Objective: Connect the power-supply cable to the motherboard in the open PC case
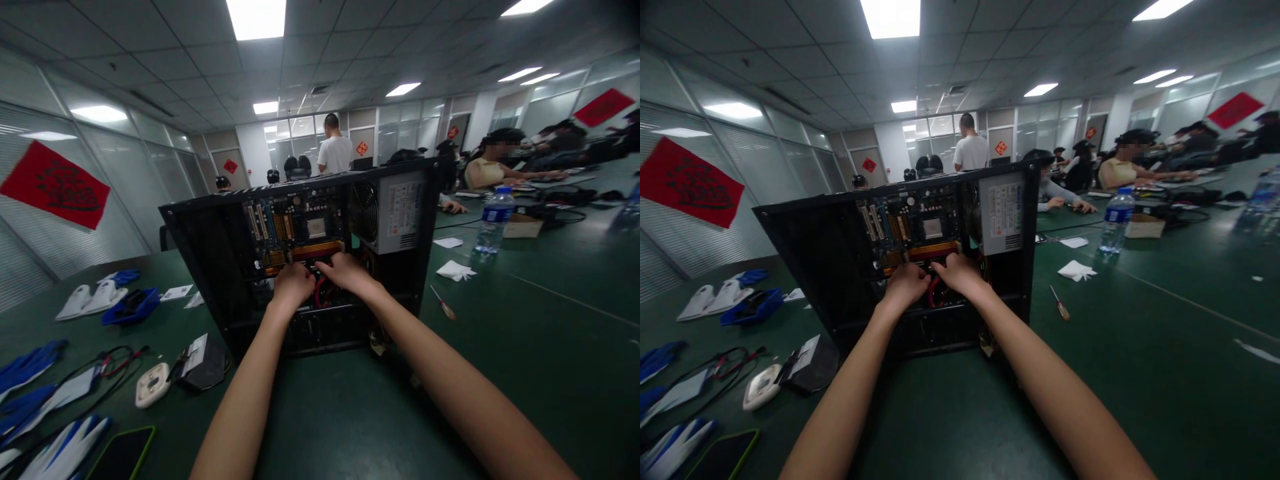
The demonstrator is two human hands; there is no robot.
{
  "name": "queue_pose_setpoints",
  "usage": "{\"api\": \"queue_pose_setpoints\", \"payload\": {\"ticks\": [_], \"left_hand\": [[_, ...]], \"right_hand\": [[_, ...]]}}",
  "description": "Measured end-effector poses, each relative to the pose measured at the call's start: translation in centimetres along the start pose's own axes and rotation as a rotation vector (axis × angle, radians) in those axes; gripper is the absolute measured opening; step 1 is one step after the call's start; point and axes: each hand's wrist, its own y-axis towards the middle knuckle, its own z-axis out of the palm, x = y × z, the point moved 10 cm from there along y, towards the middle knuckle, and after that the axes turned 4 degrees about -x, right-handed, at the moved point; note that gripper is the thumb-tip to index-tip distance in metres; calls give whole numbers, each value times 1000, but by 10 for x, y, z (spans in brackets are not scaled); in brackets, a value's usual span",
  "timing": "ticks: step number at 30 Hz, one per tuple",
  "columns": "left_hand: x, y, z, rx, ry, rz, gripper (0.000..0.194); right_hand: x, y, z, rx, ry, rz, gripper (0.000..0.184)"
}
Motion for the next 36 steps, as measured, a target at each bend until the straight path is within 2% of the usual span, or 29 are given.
{"api": "queue_pose_setpoints", "payload": {"ticks": [5,12,17,23,28,36], "left_hand": [[2,1,1,4,-14,-5,29],[3,3,3,-18,-22,-1,30],[3,6,3,-13,10,5,30],[-9,12,3,-29,13,53,31],[-8,20,8,-11,18,38,29],[0,18,11,45,-72,13,30]], "right_hand": [[-3,-3,5,27,12,33,52],[-7,0,16,44,126,89,46],[-18,-3,28,123,572,288,29],[-15,-13,46,354,891,461,33],[-20,-17,54,425,1014,560,34],[-26,-17,69,488,1069,649,35]]}}
